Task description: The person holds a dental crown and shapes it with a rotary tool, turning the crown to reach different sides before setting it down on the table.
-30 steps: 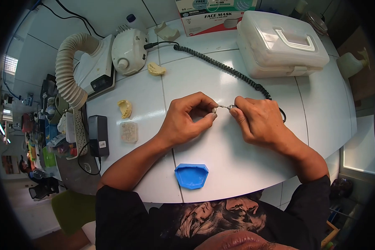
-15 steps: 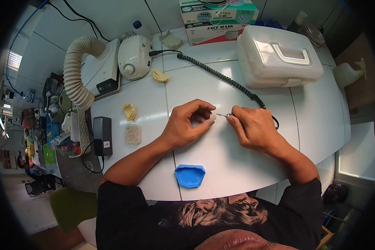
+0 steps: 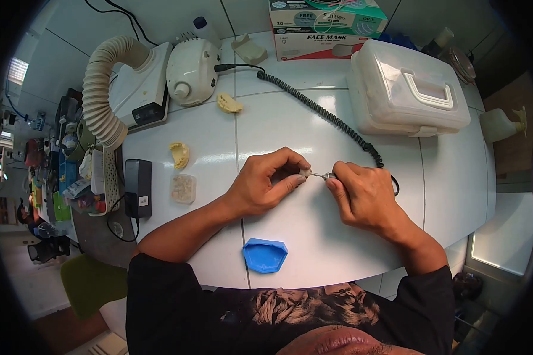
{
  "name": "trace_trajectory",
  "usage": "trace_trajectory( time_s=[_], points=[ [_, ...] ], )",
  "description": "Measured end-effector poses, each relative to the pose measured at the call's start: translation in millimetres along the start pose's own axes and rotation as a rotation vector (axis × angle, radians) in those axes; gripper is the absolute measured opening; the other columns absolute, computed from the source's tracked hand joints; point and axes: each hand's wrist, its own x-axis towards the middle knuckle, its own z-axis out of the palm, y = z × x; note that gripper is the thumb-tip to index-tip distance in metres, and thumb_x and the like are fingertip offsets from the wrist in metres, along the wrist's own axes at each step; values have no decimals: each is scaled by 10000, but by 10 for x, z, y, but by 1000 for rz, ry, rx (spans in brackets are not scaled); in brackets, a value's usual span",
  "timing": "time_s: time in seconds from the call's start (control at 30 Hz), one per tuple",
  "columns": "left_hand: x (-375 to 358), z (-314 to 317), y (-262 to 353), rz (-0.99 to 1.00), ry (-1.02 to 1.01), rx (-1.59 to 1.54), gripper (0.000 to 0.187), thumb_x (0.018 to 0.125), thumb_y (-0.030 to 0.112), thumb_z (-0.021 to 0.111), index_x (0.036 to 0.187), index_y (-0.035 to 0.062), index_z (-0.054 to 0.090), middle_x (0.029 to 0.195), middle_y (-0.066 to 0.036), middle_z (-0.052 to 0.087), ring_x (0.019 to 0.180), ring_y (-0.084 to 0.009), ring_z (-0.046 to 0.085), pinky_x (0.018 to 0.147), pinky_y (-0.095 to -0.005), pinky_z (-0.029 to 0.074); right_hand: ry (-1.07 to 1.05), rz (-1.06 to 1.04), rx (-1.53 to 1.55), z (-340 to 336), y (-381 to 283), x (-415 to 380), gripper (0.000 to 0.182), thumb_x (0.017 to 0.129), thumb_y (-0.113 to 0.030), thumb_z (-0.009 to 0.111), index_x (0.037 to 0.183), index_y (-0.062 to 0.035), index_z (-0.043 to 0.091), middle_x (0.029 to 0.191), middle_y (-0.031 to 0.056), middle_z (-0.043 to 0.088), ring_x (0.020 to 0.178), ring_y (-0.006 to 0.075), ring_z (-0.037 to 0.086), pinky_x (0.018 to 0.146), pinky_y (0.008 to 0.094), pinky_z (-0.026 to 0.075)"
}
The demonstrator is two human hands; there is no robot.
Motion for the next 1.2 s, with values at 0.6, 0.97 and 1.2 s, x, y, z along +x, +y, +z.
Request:
trace_trajectory(
  time_s=[0.6,0.97,1.2],
  points=[
    [24,-51,53,86,-26,142,336,920,14,830,1250,0,768,1069,-91,755,952,-158,755,850,-293,617,-45,-35,-74,-22,-10,3,303,1039,-319,687,888,-58,656,731,132,687,582,364,679,518,476,502],
    [8,-7,15,33,21,84,268,913,19,847,1155,-11,736,1017,-90,783,917,-158,767,827,-296,623,-50,-51,-81,-19,-18,4,307,1036,-317,697,879,-57,650,702,129,670,568,351,670,520,463,498],
    [2,-9,-19,42,32,89,218,911,47,858,1078,-13,732,980,-113,793,904,-184,791,824,-316,636,-63,-41,-91,-17,-22,0,303,1035,-314,701,886,-56,648,706,131,672,569,350,672,520,459,499]
  ],
)
